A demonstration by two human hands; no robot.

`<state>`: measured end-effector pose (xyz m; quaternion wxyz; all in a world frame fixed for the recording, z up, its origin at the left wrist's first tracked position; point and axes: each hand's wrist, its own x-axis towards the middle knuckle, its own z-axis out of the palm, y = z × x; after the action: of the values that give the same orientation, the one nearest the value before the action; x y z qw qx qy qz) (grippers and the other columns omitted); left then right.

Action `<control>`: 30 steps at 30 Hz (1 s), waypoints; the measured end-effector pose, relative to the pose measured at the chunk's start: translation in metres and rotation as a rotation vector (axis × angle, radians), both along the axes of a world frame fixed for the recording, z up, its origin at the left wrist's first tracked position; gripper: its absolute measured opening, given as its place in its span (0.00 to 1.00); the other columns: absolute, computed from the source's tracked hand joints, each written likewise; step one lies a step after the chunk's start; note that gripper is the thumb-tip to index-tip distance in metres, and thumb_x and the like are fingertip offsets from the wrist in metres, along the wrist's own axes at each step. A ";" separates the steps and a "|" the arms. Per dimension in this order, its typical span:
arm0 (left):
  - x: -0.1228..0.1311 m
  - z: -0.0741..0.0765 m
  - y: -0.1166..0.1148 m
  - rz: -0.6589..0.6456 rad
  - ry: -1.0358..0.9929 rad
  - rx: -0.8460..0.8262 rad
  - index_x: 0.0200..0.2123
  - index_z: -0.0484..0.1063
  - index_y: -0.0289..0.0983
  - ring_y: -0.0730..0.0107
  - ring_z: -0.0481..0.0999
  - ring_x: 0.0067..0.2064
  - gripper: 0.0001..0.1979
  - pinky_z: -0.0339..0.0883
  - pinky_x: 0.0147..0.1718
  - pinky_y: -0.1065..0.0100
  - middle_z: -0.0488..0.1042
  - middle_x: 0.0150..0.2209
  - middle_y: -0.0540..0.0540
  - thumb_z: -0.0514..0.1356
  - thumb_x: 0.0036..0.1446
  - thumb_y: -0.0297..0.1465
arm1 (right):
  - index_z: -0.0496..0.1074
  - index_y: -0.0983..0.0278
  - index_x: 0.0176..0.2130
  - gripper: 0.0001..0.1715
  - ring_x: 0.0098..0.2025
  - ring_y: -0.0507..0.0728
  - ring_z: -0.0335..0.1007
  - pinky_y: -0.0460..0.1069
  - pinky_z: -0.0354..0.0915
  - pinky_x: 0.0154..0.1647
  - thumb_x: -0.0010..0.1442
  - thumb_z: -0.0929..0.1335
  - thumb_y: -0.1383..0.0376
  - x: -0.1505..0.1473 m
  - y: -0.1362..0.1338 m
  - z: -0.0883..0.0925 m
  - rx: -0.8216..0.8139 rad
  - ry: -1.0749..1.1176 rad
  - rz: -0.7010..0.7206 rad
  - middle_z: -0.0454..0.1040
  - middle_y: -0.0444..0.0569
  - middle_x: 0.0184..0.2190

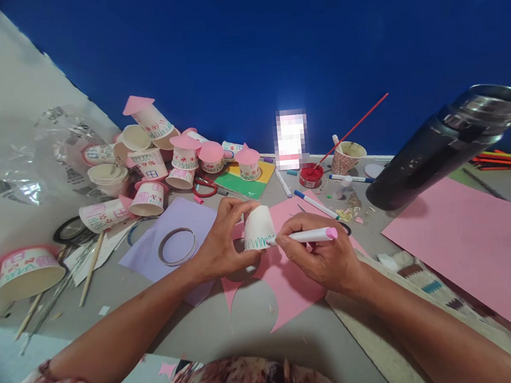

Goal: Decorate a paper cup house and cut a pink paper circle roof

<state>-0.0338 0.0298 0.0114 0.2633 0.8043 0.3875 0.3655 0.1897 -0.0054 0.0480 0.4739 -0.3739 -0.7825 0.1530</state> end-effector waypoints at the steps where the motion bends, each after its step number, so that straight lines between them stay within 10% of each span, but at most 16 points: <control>1: 0.000 0.000 0.000 0.003 0.011 0.003 0.61 0.66 0.40 0.49 0.67 0.57 0.37 0.68 0.57 0.47 0.63 0.52 0.40 0.70 0.47 0.33 | 0.74 0.62 0.31 0.09 0.25 0.52 0.74 0.46 0.67 0.27 0.64 0.69 0.70 0.000 -0.001 0.000 -0.003 0.010 -0.003 0.79 0.45 0.25; 30: 0.002 0.000 -0.002 0.034 0.138 0.061 0.62 0.68 0.36 0.44 0.69 0.56 0.38 0.66 0.56 0.42 0.64 0.50 0.38 0.70 0.47 0.39 | 0.74 0.62 0.31 0.09 0.25 0.50 0.72 0.45 0.65 0.27 0.64 0.68 0.71 -0.003 -0.002 -0.003 -0.034 -0.048 0.079 0.77 0.44 0.24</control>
<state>-0.0317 0.0281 0.0110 0.2049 0.8285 0.4072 0.3254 0.1865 -0.0070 0.0453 0.4422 -0.3541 -0.8051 0.1756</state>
